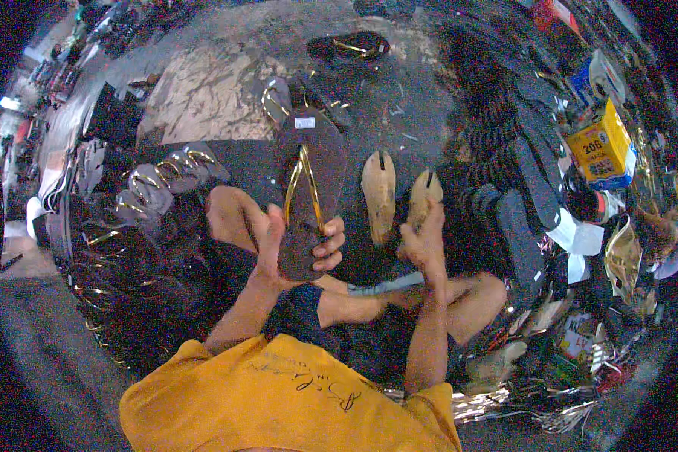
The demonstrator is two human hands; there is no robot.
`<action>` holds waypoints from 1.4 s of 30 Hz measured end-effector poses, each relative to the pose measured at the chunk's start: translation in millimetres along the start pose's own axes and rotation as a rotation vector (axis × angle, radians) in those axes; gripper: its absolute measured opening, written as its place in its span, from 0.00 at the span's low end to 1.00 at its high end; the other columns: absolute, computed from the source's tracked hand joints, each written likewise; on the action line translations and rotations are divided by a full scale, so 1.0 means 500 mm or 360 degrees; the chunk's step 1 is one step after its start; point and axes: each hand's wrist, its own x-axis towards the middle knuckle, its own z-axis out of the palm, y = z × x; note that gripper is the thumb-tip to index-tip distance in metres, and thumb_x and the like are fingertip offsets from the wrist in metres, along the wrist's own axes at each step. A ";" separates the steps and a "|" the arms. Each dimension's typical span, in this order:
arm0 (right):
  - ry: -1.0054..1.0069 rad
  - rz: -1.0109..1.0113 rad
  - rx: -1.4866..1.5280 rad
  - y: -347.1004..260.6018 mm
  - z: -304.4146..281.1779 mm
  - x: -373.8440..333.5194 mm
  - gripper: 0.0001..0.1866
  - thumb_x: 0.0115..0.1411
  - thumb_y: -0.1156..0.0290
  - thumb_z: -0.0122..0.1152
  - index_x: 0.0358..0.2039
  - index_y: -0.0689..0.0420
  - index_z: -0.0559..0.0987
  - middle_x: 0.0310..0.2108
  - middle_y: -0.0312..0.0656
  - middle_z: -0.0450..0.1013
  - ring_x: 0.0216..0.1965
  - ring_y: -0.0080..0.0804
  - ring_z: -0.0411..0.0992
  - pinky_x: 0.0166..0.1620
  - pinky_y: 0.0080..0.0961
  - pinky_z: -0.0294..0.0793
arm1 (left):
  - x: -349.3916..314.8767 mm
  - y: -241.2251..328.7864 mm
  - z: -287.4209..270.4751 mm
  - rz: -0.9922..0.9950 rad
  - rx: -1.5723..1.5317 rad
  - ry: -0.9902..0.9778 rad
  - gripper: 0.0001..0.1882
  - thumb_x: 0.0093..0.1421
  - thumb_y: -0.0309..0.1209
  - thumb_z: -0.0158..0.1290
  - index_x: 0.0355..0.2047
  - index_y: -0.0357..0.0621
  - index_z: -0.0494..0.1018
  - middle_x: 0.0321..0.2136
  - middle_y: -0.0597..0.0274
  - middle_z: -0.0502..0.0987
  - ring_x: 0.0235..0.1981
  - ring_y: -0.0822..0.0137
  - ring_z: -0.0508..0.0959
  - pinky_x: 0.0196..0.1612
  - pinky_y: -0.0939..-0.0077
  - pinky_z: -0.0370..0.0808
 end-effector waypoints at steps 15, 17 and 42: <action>-0.0540 -0.0413 0.0340 -0.413 -0.156 0.113 0.42 0.43 0.63 0.91 0.59 0.57 0.82 0.37 0.34 0.82 0.41 0.23 0.79 0.49 0.25 0.77 | -0.085 -0.029 0.036 -0.0487 0.0995 0.0321 0.35 0.63 0.32 0.69 0.67 0.37 0.68 0.52 0.61 0.78 0.56 0.67 0.77 0.59 0.70 0.75; -0.0729 -0.0286 0.0310 -0.392 -0.145 0.126 0.34 0.46 0.72 0.86 0.55 0.58 0.84 0.41 0.37 0.83 0.44 0.25 0.80 0.51 0.28 0.79 | -0.108 -0.017 -0.044 -0.0275 0.1996 0.0290 0.33 0.66 0.35 0.67 0.68 0.38 0.69 0.50 0.55 0.84 0.49 0.66 0.83 0.54 0.68 0.79; 0.0071 0.0053 0.0538 -0.124 0.200 0.362 0.24 0.76 0.56 0.56 0.59 0.64 0.79 0.50 0.58 0.81 0.50 0.55 0.79 0.57 0.46 0.75 | -0.302 0.273 0.021 0.1932 0.0277 0.1444 0.25 0.77 0.34 0.51 0.68 0.34 0.62 0.62 0.46 0.71 0.66 0.51 0.72 0.71 0.53 0.74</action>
